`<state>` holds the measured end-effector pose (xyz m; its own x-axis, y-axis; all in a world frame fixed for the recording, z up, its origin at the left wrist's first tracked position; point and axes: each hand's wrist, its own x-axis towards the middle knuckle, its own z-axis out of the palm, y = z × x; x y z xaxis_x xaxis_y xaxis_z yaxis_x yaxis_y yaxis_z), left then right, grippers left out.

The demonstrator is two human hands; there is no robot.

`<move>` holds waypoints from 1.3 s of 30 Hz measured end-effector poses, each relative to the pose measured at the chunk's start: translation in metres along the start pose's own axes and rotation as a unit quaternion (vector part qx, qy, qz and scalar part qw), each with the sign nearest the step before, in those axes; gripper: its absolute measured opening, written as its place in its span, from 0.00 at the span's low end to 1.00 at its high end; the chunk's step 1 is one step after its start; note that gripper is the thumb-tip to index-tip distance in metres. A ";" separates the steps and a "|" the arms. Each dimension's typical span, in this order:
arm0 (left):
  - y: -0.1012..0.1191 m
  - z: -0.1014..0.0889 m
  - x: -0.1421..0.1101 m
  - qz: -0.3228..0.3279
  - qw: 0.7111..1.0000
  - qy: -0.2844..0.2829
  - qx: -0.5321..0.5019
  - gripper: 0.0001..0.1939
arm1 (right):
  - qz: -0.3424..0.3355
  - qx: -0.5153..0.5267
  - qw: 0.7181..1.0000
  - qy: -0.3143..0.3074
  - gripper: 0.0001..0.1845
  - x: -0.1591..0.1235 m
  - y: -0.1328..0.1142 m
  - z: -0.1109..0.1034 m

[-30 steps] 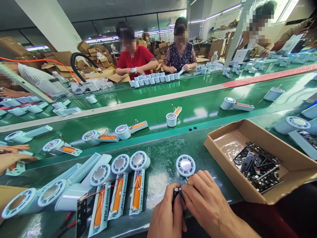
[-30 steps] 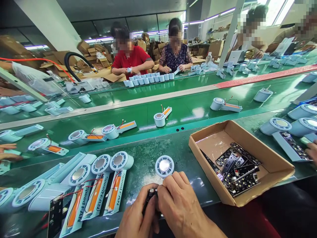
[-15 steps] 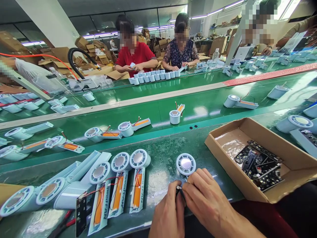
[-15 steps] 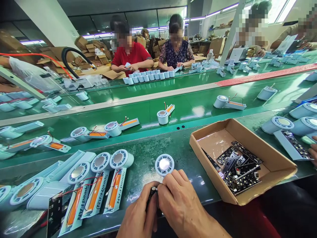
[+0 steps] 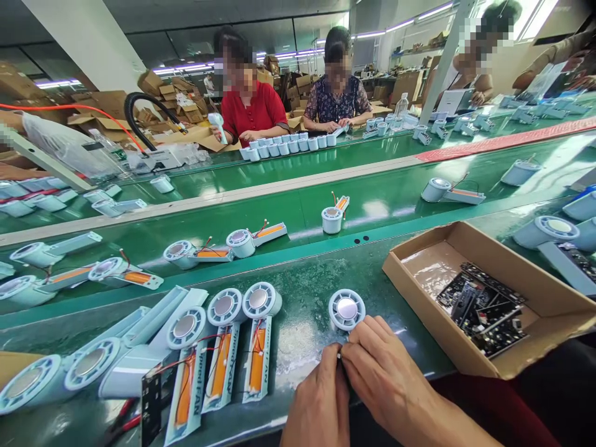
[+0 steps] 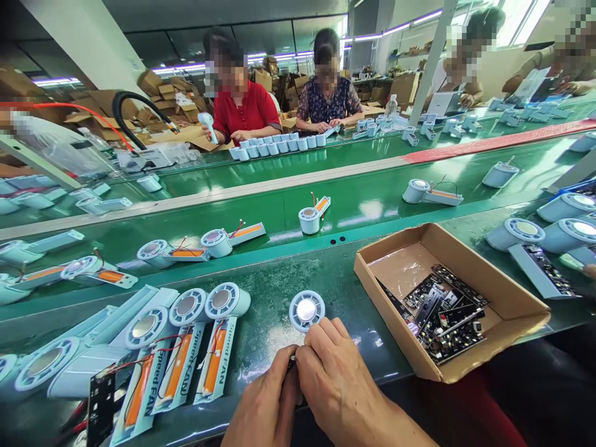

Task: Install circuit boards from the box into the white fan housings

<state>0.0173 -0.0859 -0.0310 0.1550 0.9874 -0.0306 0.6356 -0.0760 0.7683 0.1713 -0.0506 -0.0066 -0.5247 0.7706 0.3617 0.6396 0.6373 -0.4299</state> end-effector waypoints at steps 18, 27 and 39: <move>0.002 -0.028 0.014 -0.189 0.924 -0.094 -0.318 0.27 | 0.120 0.172 0.978 -0.008 0.17 -0.054 0.045 -0.032; -0.020 -0.014 0.013 -0.125 0.924 -0.072 -0.354 0.31 | 0.074 0.271 0.960 0.005 0.09 -0.017 0.036 -0.033; 0.002 0.007 -0.003 0.053 0.976 0.120 -0.175 0.12 | 0.185 0.322 0.929 -0.004 0.07 -0.006 0.026 -0.033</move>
<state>0.0233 -0.0902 -0.0341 -0.0023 0.9838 0.1794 0.3217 -0.1691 0.9316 0.2099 -0.0384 0.0075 -0.3414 0.9359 0.0867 0.3098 0.1992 -0.9297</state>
